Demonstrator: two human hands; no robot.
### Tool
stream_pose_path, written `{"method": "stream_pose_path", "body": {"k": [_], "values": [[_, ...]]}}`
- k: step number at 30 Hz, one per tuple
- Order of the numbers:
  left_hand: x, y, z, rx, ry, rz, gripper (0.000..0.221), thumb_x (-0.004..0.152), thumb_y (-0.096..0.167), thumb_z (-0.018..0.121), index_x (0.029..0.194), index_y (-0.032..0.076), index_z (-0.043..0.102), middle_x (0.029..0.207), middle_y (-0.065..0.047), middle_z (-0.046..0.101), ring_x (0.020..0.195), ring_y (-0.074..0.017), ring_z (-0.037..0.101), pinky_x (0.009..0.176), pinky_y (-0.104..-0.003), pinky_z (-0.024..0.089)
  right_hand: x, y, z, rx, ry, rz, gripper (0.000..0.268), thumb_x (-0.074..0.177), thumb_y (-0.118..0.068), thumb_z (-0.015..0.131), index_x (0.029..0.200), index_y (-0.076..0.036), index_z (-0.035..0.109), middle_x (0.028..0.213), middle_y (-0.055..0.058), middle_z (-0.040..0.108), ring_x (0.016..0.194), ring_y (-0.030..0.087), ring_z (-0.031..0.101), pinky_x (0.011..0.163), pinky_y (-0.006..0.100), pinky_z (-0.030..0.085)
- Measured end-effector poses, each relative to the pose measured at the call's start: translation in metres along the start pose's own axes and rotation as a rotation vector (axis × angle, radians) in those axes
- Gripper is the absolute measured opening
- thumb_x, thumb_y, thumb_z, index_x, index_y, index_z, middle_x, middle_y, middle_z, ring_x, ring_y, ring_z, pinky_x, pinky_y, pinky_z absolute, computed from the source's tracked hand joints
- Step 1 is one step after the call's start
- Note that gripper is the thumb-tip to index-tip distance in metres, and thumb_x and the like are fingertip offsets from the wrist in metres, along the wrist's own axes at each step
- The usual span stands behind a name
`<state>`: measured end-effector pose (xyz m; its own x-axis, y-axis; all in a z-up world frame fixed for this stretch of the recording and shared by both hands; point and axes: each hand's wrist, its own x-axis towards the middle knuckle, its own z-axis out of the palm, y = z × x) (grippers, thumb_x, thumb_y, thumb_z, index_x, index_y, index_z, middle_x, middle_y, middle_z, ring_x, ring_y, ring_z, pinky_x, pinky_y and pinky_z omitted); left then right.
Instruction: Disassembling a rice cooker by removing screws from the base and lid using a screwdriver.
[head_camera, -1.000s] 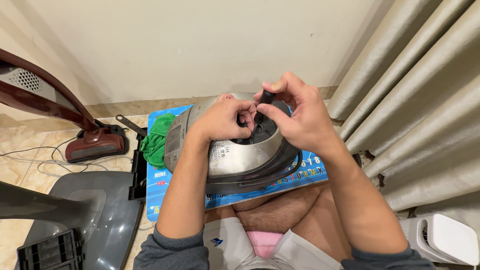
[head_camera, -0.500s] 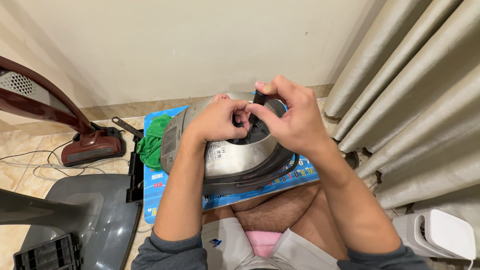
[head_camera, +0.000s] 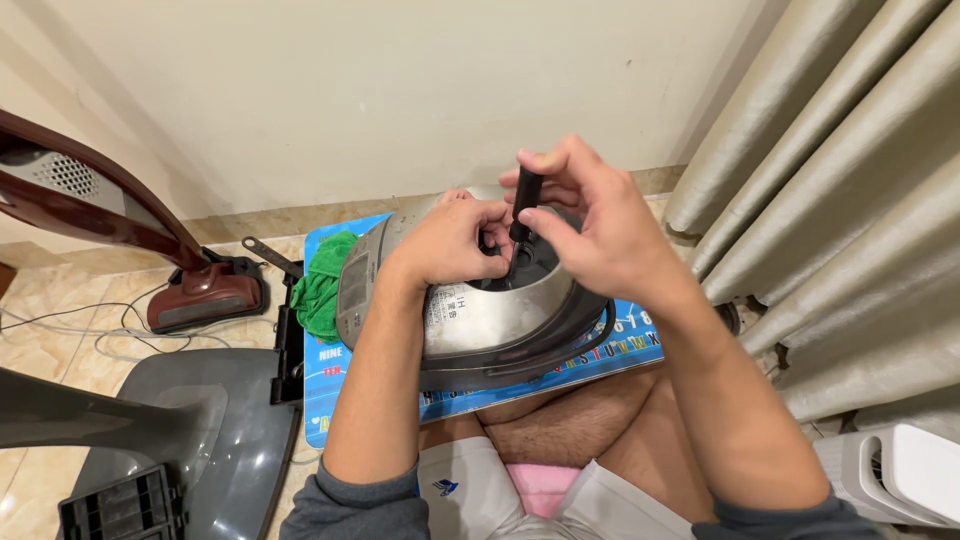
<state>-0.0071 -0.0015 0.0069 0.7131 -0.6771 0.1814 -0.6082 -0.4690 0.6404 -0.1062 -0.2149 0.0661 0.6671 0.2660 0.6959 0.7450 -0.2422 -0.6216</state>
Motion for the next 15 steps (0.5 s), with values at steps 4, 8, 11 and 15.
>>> {"method": "stream_pose_path", "body": {"k": [4,8,11,15], "values": [[-0.002,0.008,-0.001,-0.025,0.003,0.004,0.022,0.071,0.027,0.085,0.090,0.023,0.075,0.076,0.010,0.080,0.079,-0.0102,0.070,0.109,-0.029,0.036,-0.012,0.023,-0.008,0.055,0.009,0.055,0.040,0.100,0.007,0.085,0.132,0.003,0.062,0.115,0.019,0.082,0.106,0.026,0.083,0.102,0.046,0.068],[-0.001,0.007,-0.002,-0.020,0.002,0.000,0.022,0.071,0.027,0.085,0.091,0.023,0.075,0.076,0.011,0.081,0.078,-0.0104,0.069,0.109,-0.030,0.036,-0.018,0.033,-0.002,-0.008,0.101,-0.016,0.042,0.097,0.004,0.094,0.127,0.003,0.064,0.101,0.019,0.082,0.093,0.024,0.084,0.094,0.043,0.070],[-0.001,0.008,-0.001,-0.015,-0.008,-0.002,0.023,0.071,0.027,0.085,0.092,0.023,0.075,0.077,0.011,0.081,0.079,-0.0103,0.070,0.110,-0.030,0.036,-0.013,0.023,-0.009,-0.036,0.047,-0.038,0.030,0.103,0.003,0.086,0.125,0.005,0.065,0.110,0.021,0.084,0.104,0.030,0.086,0.104,0.049,0.067],[0.001,0.004,-0.001,0.008,0.001,0.003,0.020,0.072,0.027,0.086,0.088,0.022,0.076,0.075,0.008,0.080,0.078,-0.0116,0.070,0.110,-0.030,0.037,-0.010,0.014,0.003,0.097,0.043,-0.003,0.030,0.103,0.006,0.082,0.127,0.005,0.063,0.113,0.020,0.085,0.107,0.029,0.085,0.105,0.048,0.067]]}}
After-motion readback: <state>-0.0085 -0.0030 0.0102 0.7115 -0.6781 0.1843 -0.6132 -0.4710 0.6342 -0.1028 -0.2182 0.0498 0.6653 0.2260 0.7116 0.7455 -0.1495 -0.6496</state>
